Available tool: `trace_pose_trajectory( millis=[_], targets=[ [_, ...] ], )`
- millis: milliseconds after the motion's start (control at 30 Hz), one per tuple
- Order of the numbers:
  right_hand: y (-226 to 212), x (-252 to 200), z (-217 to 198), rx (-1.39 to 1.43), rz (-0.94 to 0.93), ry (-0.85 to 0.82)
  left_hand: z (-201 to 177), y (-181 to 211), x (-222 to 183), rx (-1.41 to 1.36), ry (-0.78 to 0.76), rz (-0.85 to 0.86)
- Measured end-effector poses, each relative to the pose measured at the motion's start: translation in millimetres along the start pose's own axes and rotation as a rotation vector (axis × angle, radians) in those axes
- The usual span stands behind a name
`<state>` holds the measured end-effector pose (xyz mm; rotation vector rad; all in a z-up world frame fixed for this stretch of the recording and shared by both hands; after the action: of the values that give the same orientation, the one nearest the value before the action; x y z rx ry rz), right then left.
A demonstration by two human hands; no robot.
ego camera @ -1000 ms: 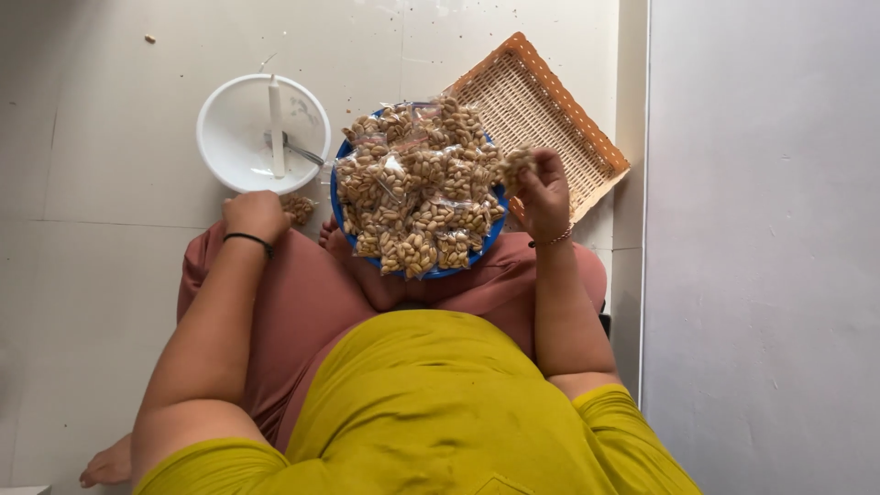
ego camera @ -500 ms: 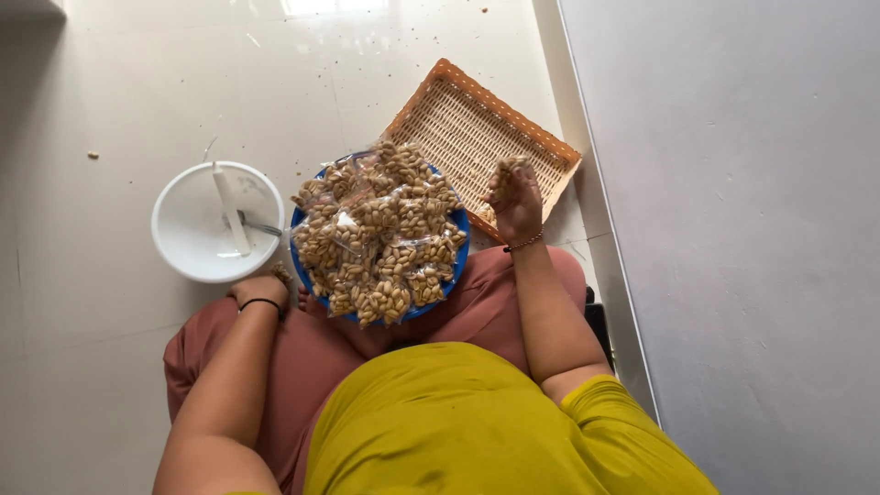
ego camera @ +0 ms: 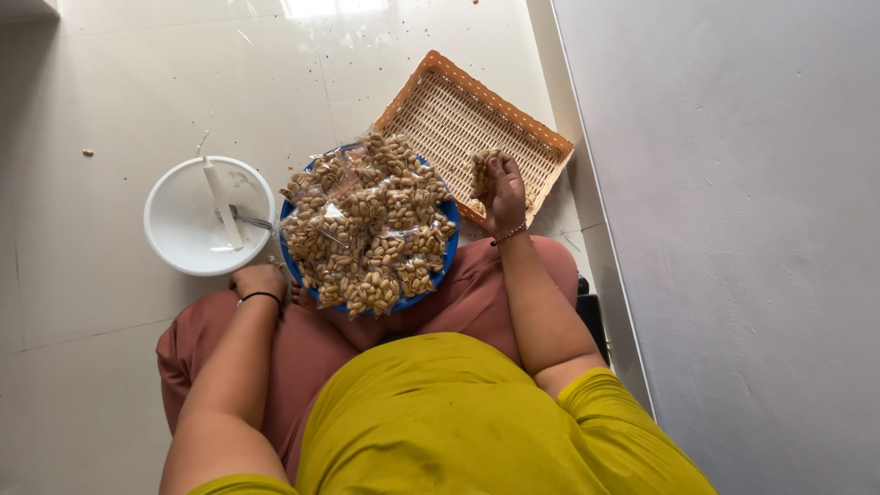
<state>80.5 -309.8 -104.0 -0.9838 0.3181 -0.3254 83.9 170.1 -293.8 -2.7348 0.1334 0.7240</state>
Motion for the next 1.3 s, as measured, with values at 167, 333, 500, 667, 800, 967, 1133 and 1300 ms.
trace_pose_trajectory(
  millis=[167,333,500,667,800,967,1133,1300],
  targets=[
    [-23,-18,9,0.003,0.066,0.104,-24,-2,-23,-0.046,0.067,0.045],
    [-7,1,-28,-0.196,0.051,0.156,-72,1,-67,-0.284,0.123,0.131],
    [-2,39,-102,-0.509,0.087,0.246,-100,-19,-118,-0.652,0.139,0.253],
    [1,70,-178,-0.748,0.156,0.294,-121,-72,-175,-0.936,0.113,0.308],
    [26,75,-191,-0.986,0.189,0.276,-182,-60,-212,-1.247,0.145,0.32],
    [52,89,-204,-1.218,0.223,0.224,-301,8,-246,-1.556,0.195,0.299],
    [29,80,-177,-1.609,0.14,0.161,-278,37,-204,-1.576,0.318,0.43],
    [-36,-3,-31,-1.076,-0.301,0.021,-293,60,-194,-1.626,0.329,0.563]
  ],
)
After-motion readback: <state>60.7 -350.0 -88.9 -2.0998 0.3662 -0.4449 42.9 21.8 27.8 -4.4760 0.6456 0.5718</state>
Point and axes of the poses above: each hand's wrist, its own x-axis towards the middle knuckle, its own z-axis out of the palm, y = z × x, the point moved 3 cm from there along x, towards the middle knuckle, and after that the axes turned 5 degrees about y, right-handed, at the moved point
